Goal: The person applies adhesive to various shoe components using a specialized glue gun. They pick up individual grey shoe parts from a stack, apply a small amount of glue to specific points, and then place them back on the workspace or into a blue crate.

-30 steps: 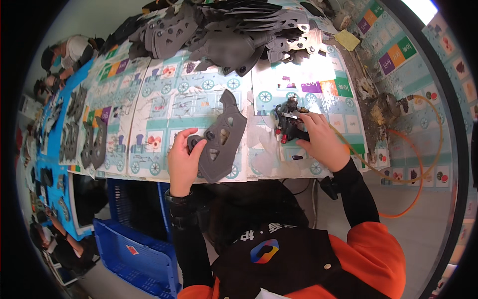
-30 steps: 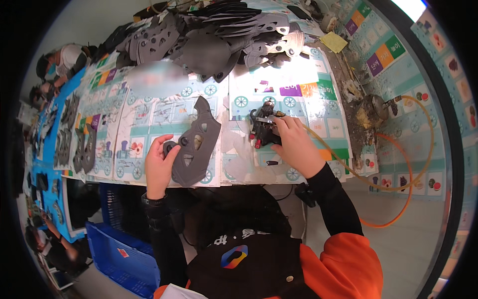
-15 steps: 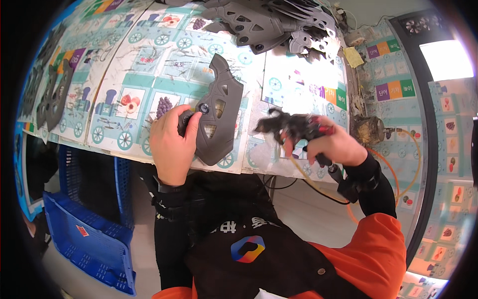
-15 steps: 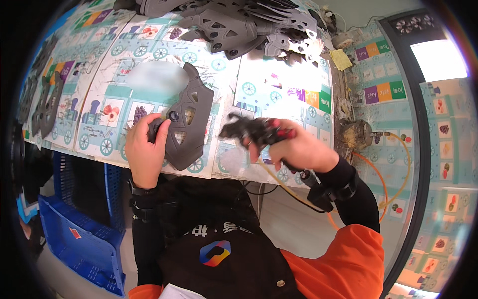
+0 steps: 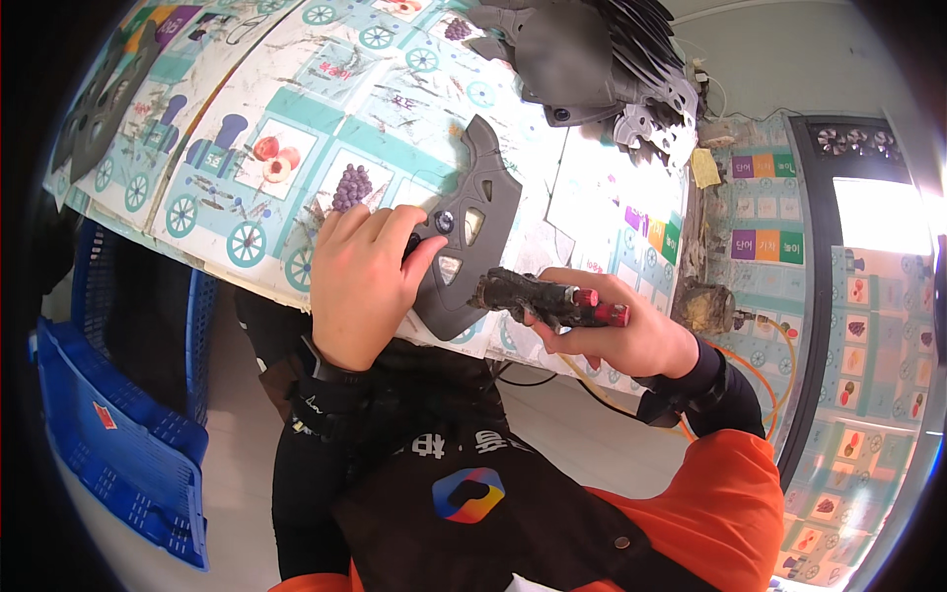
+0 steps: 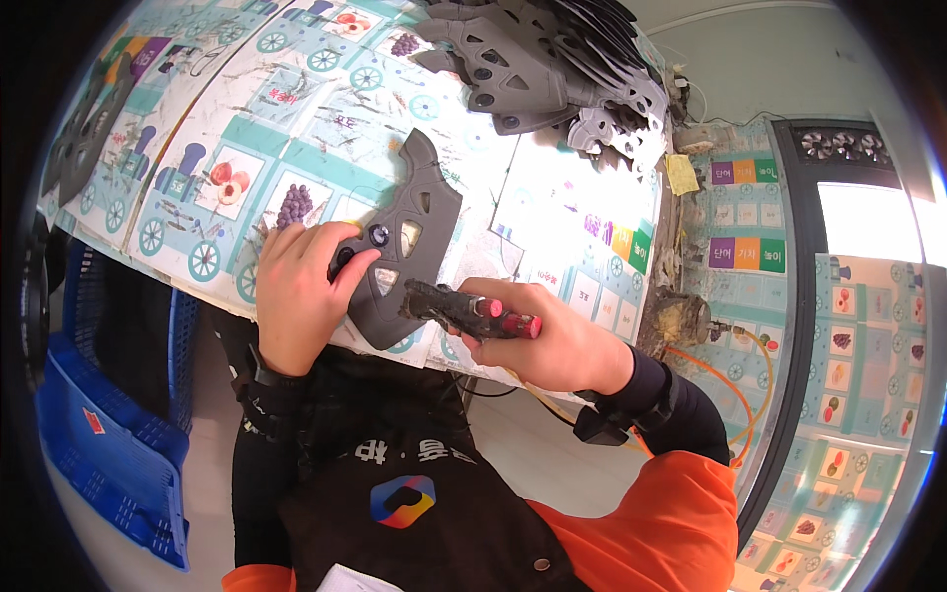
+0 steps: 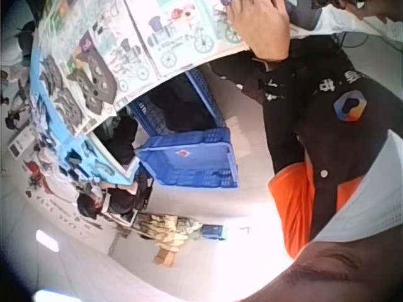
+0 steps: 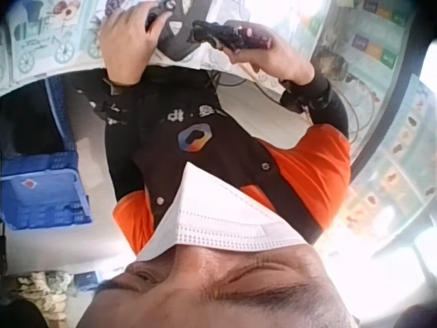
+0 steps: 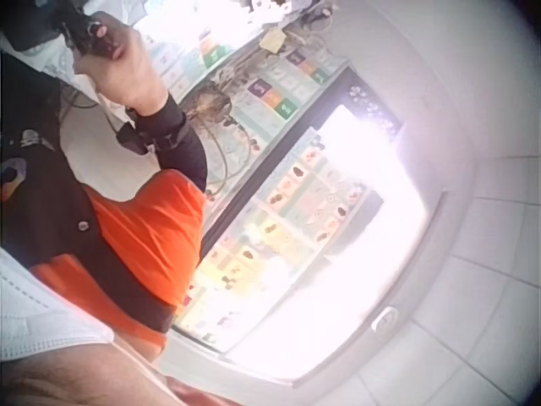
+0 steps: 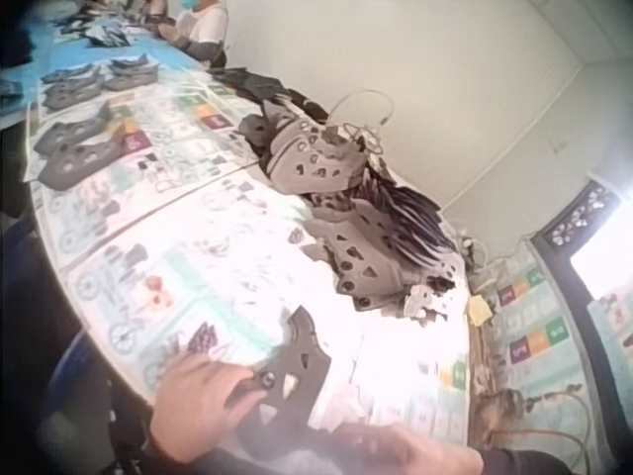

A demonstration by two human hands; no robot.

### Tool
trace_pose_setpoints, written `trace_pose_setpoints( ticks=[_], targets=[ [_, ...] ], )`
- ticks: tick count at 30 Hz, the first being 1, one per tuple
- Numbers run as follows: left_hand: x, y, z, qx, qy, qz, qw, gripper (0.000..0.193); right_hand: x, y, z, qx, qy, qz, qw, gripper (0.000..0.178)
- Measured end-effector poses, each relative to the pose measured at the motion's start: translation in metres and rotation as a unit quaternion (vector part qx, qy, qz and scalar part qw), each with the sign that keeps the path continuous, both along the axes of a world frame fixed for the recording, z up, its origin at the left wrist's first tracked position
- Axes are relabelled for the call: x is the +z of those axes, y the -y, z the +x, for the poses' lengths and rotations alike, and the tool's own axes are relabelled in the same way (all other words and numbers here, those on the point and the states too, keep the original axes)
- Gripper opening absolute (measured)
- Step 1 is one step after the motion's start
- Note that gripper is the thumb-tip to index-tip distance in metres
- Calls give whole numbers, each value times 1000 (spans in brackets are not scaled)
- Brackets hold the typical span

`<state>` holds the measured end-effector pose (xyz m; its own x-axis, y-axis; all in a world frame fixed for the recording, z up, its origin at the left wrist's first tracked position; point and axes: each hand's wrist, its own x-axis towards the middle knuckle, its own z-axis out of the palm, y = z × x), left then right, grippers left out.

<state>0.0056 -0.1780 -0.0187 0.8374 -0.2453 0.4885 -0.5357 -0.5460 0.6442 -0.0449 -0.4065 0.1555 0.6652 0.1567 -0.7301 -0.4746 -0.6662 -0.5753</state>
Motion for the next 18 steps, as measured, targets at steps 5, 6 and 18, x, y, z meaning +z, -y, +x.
trace_pose_setpoints(
  ticks=[5, 6, 18],
  targets=[
    [0, 0, 1, 2, -10, 3, 1000, 28, -6, -2, -3, 6, 19, 19, 1000, 32],
    [0, 0, 1, 3, -11, 10, 1000, 28, -8, -2, -4, 7, 18, 18, 1000, 32],
    [1, 1, 1, 1, -19, 9, 1000, 28, -15, -2, -9, 0, 80, 43, 996, 33]
  ],
)
